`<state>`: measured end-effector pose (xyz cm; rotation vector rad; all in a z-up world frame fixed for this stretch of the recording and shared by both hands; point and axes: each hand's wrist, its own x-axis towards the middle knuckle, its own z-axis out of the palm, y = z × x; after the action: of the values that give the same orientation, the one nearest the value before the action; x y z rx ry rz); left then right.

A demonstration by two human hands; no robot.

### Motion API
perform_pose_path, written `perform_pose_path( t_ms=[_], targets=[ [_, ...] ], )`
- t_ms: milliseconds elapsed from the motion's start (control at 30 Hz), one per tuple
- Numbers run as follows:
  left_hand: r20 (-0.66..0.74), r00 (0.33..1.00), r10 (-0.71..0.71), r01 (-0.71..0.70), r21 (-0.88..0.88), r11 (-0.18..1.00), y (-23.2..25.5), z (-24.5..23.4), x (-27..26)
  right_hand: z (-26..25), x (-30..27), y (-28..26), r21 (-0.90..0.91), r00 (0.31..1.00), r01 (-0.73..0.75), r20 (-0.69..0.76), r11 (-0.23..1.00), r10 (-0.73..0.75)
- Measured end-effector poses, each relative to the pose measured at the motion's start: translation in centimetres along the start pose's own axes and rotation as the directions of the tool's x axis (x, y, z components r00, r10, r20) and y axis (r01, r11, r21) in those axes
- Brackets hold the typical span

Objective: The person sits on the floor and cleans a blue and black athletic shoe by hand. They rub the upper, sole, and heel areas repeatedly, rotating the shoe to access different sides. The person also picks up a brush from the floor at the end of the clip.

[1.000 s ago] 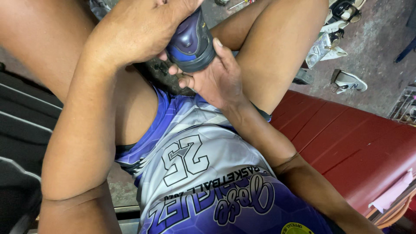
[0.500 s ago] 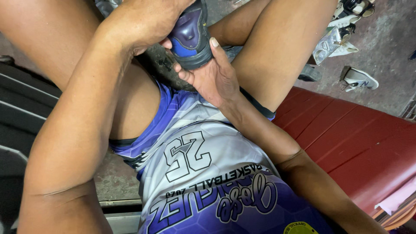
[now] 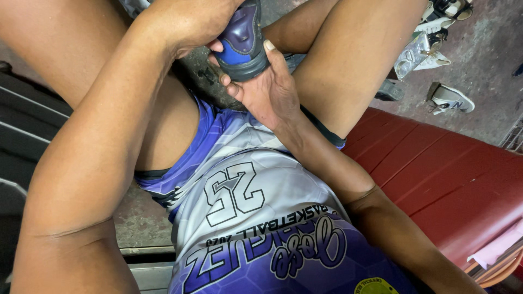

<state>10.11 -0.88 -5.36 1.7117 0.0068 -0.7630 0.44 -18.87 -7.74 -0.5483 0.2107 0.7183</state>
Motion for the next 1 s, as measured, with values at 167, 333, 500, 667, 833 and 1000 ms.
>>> perform_pose_path(
  t_ms=[167,333,500,667,833,1000],
  targets=[
    [0.024,0.996,-0.084,0.084,0.011,0.996,-1.1,0.1,2.0,0.5,0.2,0.5,0.095,0.999,-0.003,-0.038,0.995,0.007],
    [0.022,0.989,-0.147,0.142,0.145,0.979,-2.4,-0.3,2.3,-0.4,-0.1,0.7,0.295,0.995,-0.081,-0.034,0.952,0.095],
    [0.109,0.994,-0.03,0.029,0.016,0.999,-1.8,1.3,1.8,-0.8,-0.1,1.0,0.415,0.978,-0.024,-0.179,0.91,0.107],
    [0.068,0.992,-0.102,0.093,0.128,0.987,-1.7,3.0,0.2,-2.6,0.4,2.6,0.481,0.898,0.074,-0.413,0.874,0.151],
    [0.102,0.991,-0.086,0.063,0.212,0.975,-1.6,3.5,-0.5,-3.8,1.1,3.2,0.455,0.818,0.144,-0.554,0.879,0.153],
    [0.126,0.991,-0.05,0.034,0.128,0.991,-2.1,2.3,1.4,-3.3,1.2,1.4,0.377,0.965,0.006,-0.244,0.926,0.093]
  ],
)
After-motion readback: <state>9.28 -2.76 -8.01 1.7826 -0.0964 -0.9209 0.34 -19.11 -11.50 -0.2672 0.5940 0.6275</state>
